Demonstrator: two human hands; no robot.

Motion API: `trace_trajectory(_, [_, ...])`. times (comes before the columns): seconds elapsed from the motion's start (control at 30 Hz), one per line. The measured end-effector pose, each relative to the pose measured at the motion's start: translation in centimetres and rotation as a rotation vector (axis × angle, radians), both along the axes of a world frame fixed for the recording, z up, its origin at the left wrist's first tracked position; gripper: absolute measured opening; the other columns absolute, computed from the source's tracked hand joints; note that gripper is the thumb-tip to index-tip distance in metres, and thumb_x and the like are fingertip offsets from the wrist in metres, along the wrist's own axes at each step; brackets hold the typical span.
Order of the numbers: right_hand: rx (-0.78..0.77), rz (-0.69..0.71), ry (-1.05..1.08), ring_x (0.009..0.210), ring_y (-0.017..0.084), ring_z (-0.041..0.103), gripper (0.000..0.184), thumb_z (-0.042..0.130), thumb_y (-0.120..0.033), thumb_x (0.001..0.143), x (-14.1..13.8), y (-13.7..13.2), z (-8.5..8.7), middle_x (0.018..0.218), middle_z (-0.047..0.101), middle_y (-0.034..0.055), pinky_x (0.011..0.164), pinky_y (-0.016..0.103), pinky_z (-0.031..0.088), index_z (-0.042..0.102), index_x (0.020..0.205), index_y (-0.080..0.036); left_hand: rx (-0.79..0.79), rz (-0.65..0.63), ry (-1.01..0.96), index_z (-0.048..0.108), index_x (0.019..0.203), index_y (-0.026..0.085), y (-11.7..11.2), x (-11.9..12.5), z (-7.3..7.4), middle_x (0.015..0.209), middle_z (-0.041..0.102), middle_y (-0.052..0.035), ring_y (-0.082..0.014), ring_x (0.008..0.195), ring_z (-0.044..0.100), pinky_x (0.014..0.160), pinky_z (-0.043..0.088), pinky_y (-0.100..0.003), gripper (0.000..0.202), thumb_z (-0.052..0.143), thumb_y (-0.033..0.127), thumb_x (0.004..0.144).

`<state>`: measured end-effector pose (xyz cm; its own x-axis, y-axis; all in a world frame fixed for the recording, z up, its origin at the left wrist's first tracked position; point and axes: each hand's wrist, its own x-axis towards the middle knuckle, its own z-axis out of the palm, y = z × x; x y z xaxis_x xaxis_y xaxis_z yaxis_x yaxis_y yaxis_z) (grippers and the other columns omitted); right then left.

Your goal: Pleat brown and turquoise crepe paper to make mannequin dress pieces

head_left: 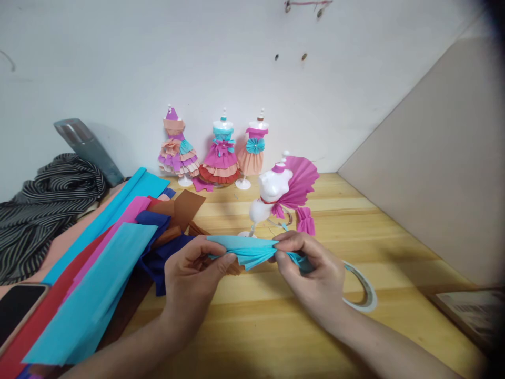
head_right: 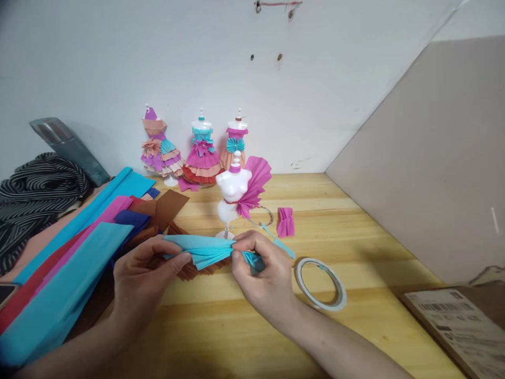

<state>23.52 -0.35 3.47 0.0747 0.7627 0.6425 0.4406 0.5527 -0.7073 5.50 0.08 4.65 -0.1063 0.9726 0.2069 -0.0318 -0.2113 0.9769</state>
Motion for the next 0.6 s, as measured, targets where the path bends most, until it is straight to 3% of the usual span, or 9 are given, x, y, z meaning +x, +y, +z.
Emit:
trace_trajectory(0.27, [0.024, 0.012, -0.014, 0.058, 0.012, 0.061, 0.012, 0.058, -0.009, 0.08, 0.02, -0.32, -0.4, 0.073, 0.062, -0.0007, 0.05, 0.023, 0.047, 0.059, 0.082, -0.021, 0.007, -0.003, -0.048, 0.063, 0.063, 0.014, 0.09, 0.1, -0.13, 0.057, 0.063, 0.0028, -0.0129, 0.046, 0.063, 0.044, 0.054, -0.021, 0.013, 0.075, 0.015, 0.066])
trace_trajectory(0.43, [0.112, 0.051, -0.097, 0.064, 0.012, 0.062, 0.031, 0.056, -0.003, 0.08, 0.15, -0.15, -0.59, 0.081, 0.064, 0.0004, 0.056, 0.024, 0.048, 0.062, 0.104, -0.023, 0.0, -0.026, -0.092, 0.061, 0.066, 0.015, 0.2, 0.12, -0.31, 0.055, 0.064, 0.0033, -0.0136, 0.045, 0.064, 0.044, 0.055, -0.021, 0.013, 0.074, 0.015, 0.069])
trace_trajectory(0.6, [0.164, 0.066, -0.2, 0.073, 0.015, 0.063, 0.036, 0.054, -0.001, 0.082, 0.24, 0.16, -0.34, 0.086, 0.065, 0.0038, 0.063, 0.027, 0.05, 0.063, 0.11, -0.021, 0.082, 0.036, 0.054, 0.062, 0.065, 0.016, 0.15, -0.21, -0.67, 0.057, 0.061, 0.0047, -0.0097, 0.048, 0.059, 0.045, 0.05, -0.018, 0.013, 0.074, 0.016, 0.069])
